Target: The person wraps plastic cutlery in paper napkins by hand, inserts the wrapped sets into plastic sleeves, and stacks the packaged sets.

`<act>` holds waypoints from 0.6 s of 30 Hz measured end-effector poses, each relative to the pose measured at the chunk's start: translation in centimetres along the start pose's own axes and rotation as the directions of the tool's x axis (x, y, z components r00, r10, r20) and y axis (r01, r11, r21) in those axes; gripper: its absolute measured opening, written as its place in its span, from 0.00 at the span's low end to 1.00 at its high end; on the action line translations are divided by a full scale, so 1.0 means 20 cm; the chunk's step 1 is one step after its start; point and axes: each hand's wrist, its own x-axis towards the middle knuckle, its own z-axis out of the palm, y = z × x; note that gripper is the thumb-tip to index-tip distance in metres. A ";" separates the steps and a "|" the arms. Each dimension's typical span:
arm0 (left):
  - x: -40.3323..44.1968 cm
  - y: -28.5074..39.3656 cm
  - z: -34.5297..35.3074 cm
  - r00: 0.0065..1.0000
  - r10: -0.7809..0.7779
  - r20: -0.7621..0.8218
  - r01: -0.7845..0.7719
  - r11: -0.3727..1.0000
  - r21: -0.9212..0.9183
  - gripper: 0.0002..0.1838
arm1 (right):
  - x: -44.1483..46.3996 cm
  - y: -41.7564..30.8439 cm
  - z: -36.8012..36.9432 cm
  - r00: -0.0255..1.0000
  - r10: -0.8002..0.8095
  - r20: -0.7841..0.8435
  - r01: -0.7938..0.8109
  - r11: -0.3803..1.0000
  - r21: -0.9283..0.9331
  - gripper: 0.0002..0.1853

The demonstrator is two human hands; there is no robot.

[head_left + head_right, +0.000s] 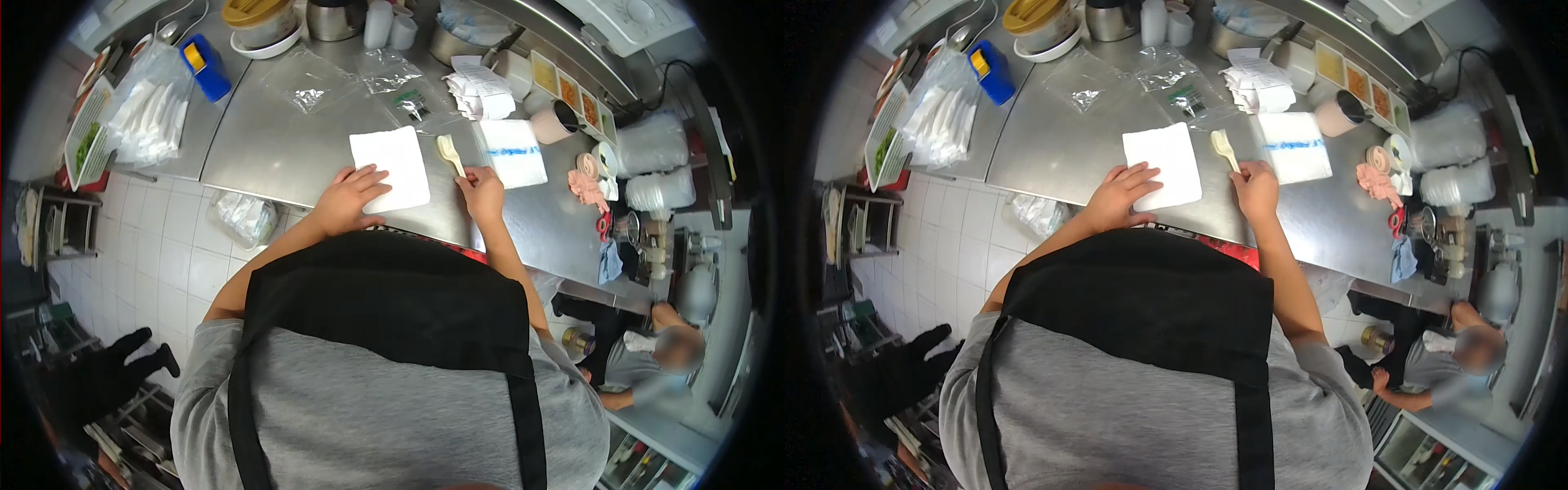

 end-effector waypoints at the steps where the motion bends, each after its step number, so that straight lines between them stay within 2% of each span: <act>1: -0.02 0.02 0.00 1.000 0.007 -0.008 -0.007 1.000 -0.010 0.34 | 0.00 0.00 0.01 1.000 -0.007 0.004 0.007 1.000 0.014 0.11; 5: -0.14 0.05 0.01 0.996 0.084 -0.016 -0.084 0.996 0.000 0.28 | -0.03 -0.02 0.01 0.998 -0.020 0.057 0.018 0.999 0.032 0.09; 9: -0.21 0.09 0.01 0.992 0.063 -0.106 -0.055 0.995 0.078 0.22 | -0.04 -0.05 -0.02 0.996 -0.017 0.083 0.015 0.999 0.033 0.08; 12: -0.23 0.11 0.04 0.976 0.091 -0.198 -0.073 0.993 0.094 0.19 | -0.04 -0.18 -0.03 0.983 -0.176 0.046 0.174 0.984 0.040 0.08; 15: -0.24 0.12 0.05 0.967 0.118 -0.224 -0.090 0.987 0.130 0.17 | -0.04 -0.34 0.06 0.905 -0.419 0.071 0.407 0.903 0.141 0.08; 18: -0.24 0.11 0.05 0.967 0.114 -0.230 -0.085 0.988 0.132 0.14 | -0.03 -0.40 0.16 0.852 -0.470 0.231 0.446 0.882 0.151 0.09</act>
